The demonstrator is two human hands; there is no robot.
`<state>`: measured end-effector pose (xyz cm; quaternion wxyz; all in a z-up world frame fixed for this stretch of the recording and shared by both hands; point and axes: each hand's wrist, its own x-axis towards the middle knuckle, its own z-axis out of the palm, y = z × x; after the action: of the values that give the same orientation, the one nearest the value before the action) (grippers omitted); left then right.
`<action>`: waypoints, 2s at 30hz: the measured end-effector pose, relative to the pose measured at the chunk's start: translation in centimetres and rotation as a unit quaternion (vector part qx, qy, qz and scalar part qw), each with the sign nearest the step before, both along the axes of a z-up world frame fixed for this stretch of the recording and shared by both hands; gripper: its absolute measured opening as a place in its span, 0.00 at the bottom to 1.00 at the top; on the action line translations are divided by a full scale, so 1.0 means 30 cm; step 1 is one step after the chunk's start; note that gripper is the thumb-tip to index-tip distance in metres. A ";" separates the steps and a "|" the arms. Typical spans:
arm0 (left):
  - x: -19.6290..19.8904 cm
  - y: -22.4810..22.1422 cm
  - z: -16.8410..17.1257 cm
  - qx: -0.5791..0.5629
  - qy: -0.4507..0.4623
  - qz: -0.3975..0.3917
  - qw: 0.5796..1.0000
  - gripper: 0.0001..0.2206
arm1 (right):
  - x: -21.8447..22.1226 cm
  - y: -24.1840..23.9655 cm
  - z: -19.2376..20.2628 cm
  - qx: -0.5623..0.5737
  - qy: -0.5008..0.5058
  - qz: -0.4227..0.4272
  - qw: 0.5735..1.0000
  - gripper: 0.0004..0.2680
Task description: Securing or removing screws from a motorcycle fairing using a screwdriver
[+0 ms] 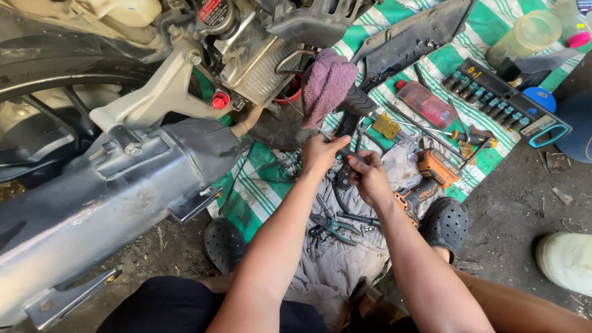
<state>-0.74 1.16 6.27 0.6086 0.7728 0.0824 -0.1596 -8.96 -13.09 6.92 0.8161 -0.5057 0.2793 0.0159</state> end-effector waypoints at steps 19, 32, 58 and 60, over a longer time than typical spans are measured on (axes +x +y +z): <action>0.039 0.049 -0.023 0.174 0.032 -0.070 0.982 0.23 | 0.022 0.040 -0.193 -0.019 0.046 -0.056 0.997 0.12; 0.042 0.066 -0.058 0.155 -0.006 -0.016 0.988 0.18 | -0.027 0.069 -0.182 0.055 0.038 -0.013 0.998 0.08; 0.027 0.063 -0.132 0.112 0.021 -0.031 0.993 0.19 | -0.033 0.066 -0.259 0.169 0.033 0.024 0.985 0.08; 0.004 0.072 -0.043 0.122 0.025 -0.031 0.992 0.20 | -0.051 0.077 -0.160 0.194 0.044 0.026 0.980 0.08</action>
<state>-0.61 3.32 4.98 0.5026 0.8390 0.0921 -0.1868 -10.50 -10.78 2.11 0.8849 -0.3433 0.2936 0.1136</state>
